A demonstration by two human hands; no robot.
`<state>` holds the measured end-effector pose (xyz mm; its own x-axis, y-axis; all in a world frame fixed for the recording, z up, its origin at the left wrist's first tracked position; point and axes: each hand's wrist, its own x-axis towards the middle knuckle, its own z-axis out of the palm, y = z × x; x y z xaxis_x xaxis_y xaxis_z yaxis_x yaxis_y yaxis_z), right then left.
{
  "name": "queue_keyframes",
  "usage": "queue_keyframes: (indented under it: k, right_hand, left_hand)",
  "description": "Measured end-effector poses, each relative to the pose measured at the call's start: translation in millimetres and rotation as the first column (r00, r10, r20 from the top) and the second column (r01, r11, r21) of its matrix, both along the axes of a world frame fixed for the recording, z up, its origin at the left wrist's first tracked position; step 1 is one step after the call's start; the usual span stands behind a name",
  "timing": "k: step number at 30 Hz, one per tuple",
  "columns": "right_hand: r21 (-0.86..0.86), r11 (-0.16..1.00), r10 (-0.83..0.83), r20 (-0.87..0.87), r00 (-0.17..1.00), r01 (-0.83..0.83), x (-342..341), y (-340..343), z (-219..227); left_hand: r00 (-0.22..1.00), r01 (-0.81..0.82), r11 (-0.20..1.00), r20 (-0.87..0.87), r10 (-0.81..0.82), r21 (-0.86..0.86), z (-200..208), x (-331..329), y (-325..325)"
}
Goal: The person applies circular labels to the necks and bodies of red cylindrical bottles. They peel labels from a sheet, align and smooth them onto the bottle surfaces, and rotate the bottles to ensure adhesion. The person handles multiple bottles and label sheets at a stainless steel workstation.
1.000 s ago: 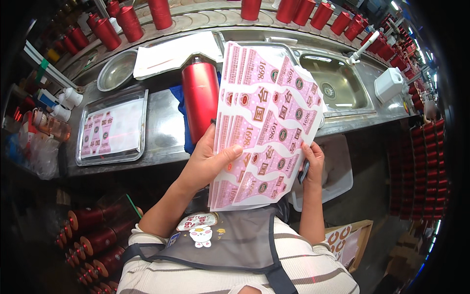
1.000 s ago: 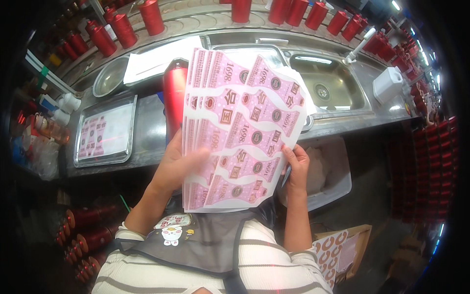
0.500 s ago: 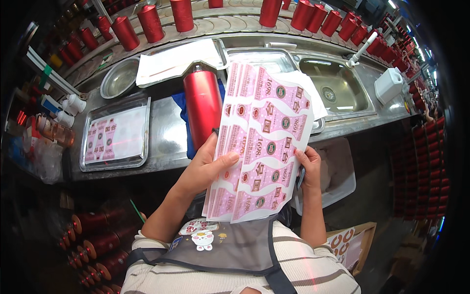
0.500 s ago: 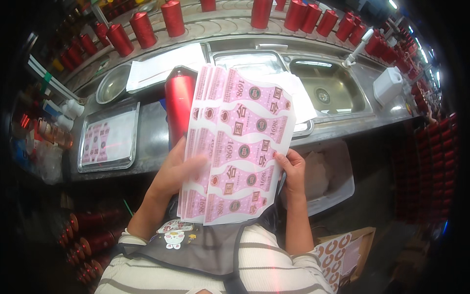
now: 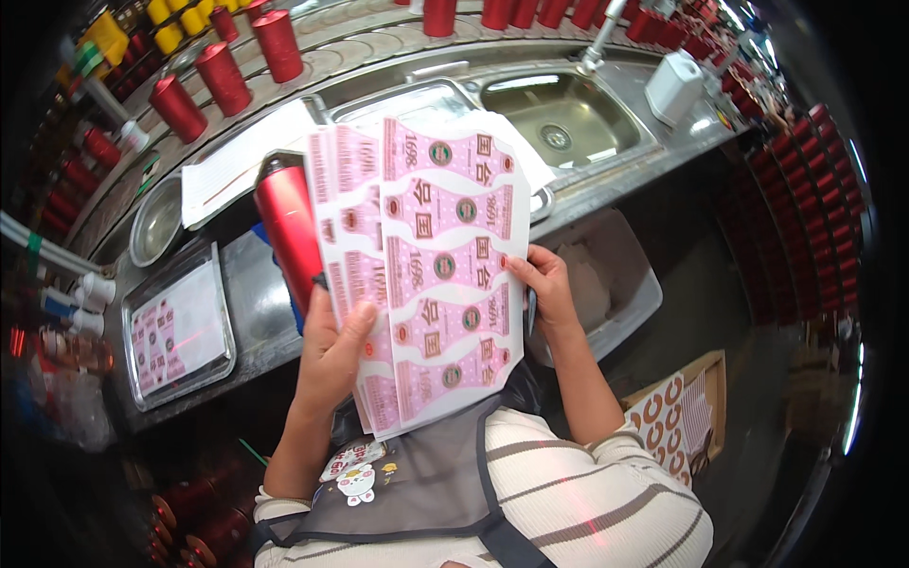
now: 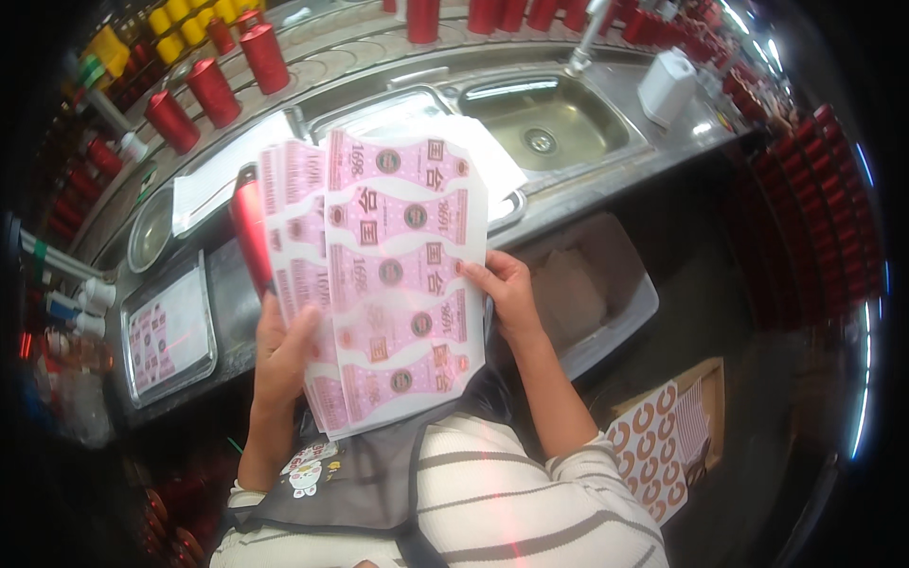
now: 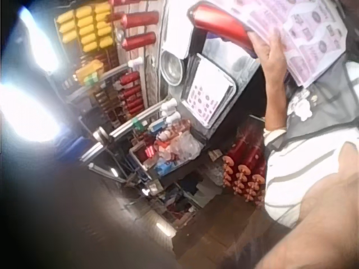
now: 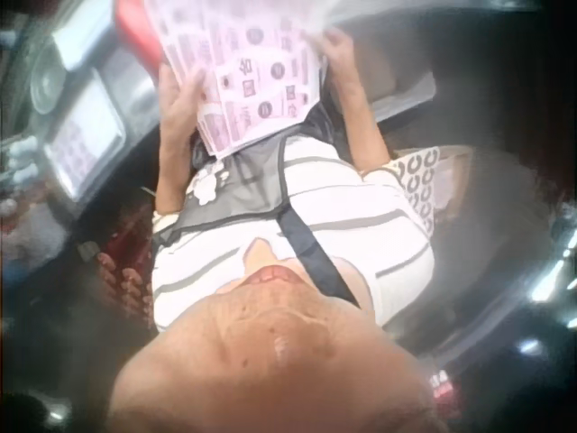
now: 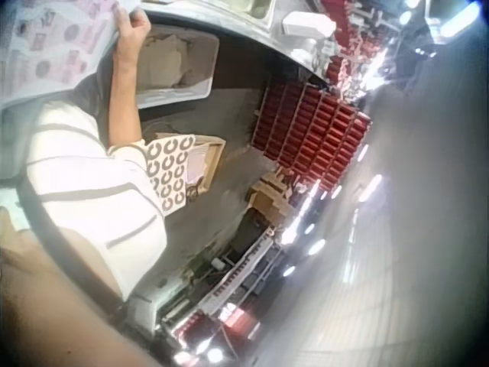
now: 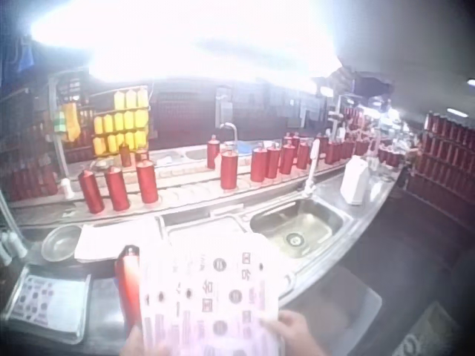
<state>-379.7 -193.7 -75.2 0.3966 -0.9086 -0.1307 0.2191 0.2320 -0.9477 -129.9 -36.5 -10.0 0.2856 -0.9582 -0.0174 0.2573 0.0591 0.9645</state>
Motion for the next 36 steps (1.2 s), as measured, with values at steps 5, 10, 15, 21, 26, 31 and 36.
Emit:
queue_keyframes:
  k: [5,10,15,21,26,31,36]
  right_hand:
    - [-0.034,0.986,-0.16,0.06,0.985,0.162,-25,-10,8]
    - [-0.016,0.965,-0.259,0.066,0.964,0.261,-55,-8,10]
    - [0.008,0.943,-0.333,0.039,0.942,0.333,-111,-4,0]
    - [-0.069,0.589,-0.803,-0.159,0.574,0.805,-283,55,-56]
    - [0.003,-0.185,-0.912,-0.374,-0.17,0.983,-483,200,-166]
    - [-0.346,-0.259,-0.566,-0.702,-0.432,0.902,-551,298,-190]
    - [-0.407,-0.177,-0.072,-0.903,-0.424,0.896,-467,240,-146]
  left_hand:
    - [0.987,-0.155,0.985,0.018,0.157,-0.071,2,2,-6]
    - [0.976,-0.217,0.973,-0.02,0.216,-0.076,2,-2,-17]
    - [0.98,-0.201,0.979,0.012,0.201,-0.021,6,1,-27]
    - [0.94,-0.283,0.954,0.227,0.255,0.101,-5,47,-41]
    - [0.945,-0.251,0.952,0.255,0.203,0.175,-65,134,-68]
    - [0.978,-0.137,0.98,0.178,0.11,0.145,-46,90,-55]
    - [0.972,-0.131,0.987,0.21,0.108,0.096,-30,62,-50]
